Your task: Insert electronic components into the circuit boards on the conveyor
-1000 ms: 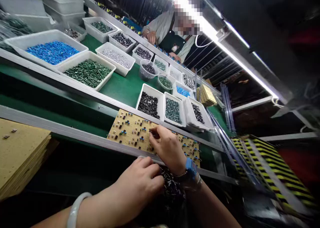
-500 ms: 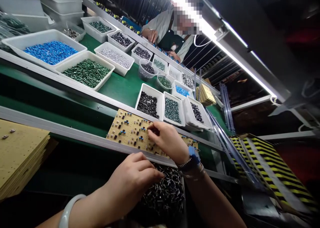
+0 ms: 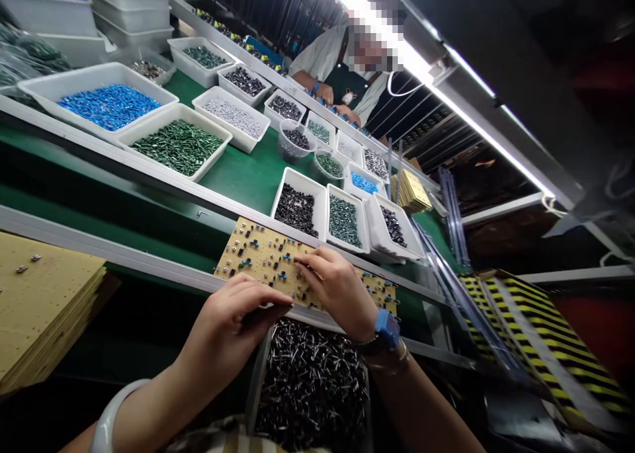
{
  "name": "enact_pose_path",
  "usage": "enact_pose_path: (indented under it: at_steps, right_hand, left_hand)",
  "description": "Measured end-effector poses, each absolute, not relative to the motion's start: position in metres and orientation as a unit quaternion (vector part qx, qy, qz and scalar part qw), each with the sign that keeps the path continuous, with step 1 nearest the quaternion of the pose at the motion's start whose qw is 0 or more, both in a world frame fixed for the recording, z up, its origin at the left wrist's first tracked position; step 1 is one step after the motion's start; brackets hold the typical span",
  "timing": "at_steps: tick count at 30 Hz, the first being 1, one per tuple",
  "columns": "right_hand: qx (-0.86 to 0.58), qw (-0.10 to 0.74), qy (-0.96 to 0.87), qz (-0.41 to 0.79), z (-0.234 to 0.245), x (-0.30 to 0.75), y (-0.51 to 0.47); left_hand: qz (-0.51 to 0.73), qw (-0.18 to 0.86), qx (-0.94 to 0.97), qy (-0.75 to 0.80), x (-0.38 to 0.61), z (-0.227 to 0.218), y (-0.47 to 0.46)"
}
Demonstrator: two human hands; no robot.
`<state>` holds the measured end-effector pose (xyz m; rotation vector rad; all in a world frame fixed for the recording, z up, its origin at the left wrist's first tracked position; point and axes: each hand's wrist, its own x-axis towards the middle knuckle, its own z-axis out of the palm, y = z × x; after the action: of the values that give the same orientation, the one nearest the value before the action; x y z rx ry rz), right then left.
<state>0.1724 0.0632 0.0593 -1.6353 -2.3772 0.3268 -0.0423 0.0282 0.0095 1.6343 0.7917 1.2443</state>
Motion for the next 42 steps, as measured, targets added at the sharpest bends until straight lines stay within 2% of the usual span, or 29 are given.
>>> enact_pose_path:
  at_steps: [3,8,13,22,32,36,38,42]
  right_hand:
    - [-0.561,0.195,-0.787,0.170,0.064,0.170,0.054]
    - [-0.483,0.311,-0.679,0.457,0.066,0.156,0.028]
    - [-0.504,0.353,-0.582,0.532,0.060,0.151,0.009]
    - [-0.551,0.316,-0.597,0.490,0.062,0.157,-0.006]
    - [-0.551,0.348,-0.597,0.467,0.066,0.147,-0.020]
    - [-0.563,0.328,-0.618,0.440,0.065,0.143,-0.019]
    - [-0.581,0.311,-0.644,0.389,0.061,0.145,-0.011]
    - [-0.597,0.250,-0.736,0.197,0.049,0.157,0.012]
  left_hand:
    - [0.509,0.437,0.657,0.344,-0.046,0.008,0.031]
    - [0.509,0.413,0.675,0.338,-0.046,0.010,0.033]
    - [0.488,0.331,0.751,0.296,-0.043,0.011,0.028]
    - [0.429,0.226,0.828,0.281,-0.044,0.007,0.017]
    - [0.434,0.282,0.814,0.262,-0.049,0.002,0.016]
    - [0.468,0.299,0.790,0.260,-0.049,-0.006,0.022]
    - [0.470,0.294,0.780,0.289,-0.047,-0.007,0.024]
    - [0.428,0.251,0.803,0.330,-0.037,-0.001,0.018]
